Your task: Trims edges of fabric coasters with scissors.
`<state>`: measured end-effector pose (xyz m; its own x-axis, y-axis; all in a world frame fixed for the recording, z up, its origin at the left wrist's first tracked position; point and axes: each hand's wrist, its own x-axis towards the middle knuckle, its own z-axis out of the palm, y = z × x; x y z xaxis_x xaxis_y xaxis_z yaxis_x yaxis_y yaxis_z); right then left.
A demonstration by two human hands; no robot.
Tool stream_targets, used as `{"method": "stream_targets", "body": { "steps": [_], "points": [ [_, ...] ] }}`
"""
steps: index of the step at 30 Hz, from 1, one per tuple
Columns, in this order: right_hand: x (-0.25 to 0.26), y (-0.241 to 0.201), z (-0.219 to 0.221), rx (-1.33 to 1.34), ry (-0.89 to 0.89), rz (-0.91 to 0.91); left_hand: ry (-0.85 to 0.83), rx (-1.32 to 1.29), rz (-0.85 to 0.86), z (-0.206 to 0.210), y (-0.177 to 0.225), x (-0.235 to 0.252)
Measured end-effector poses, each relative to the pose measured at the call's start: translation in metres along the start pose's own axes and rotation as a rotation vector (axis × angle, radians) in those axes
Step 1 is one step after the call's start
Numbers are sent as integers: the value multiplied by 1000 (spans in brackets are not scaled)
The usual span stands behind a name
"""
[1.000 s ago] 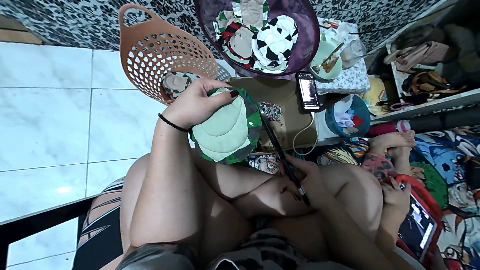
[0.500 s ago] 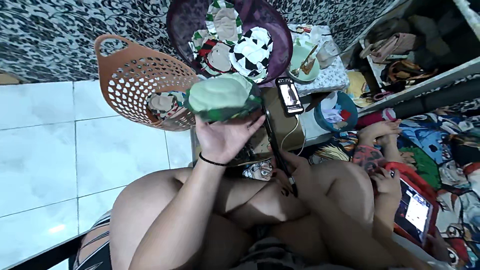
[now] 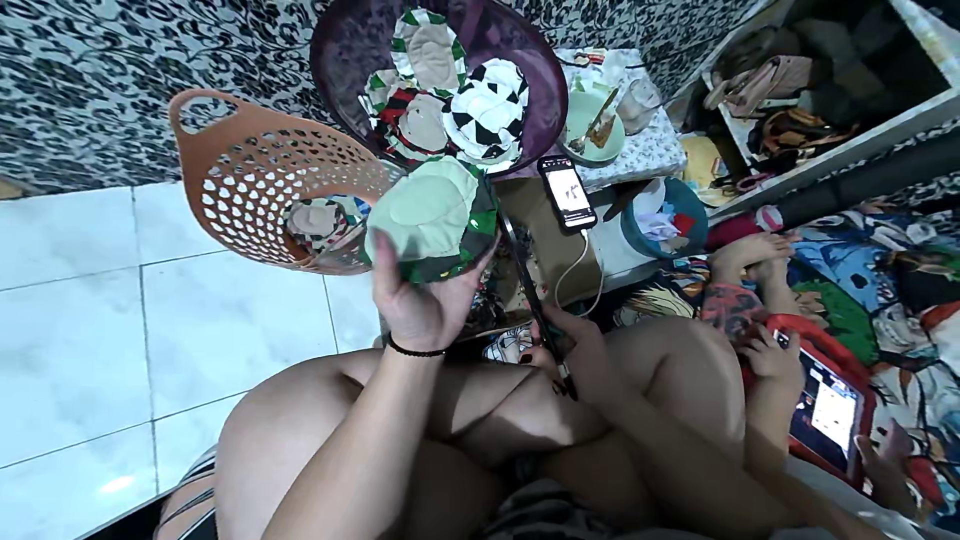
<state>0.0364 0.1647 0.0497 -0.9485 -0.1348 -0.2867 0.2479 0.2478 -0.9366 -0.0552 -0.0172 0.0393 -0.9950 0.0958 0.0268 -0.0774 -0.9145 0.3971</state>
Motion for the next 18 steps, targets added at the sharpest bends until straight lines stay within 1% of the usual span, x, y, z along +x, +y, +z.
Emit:
{"method": "stream_targets", "body": {
  "steps": [3, 10, 15, 18],
  "points": [
    [0, 0, 4, -11, 21, -11, 68, 85, 13, 1, -2, -4],
    [1, 7, 8, 24, 30, -56, 97, 152, 30, 2, -1, -11],
    [3, 9, 4, 13, -34, -30, 65, 287, 93, 0, -1, -13],
    [2, 10, 4, 17, -13, -39, 46, 369, 132, -3, -3, -13]
  ]
}}
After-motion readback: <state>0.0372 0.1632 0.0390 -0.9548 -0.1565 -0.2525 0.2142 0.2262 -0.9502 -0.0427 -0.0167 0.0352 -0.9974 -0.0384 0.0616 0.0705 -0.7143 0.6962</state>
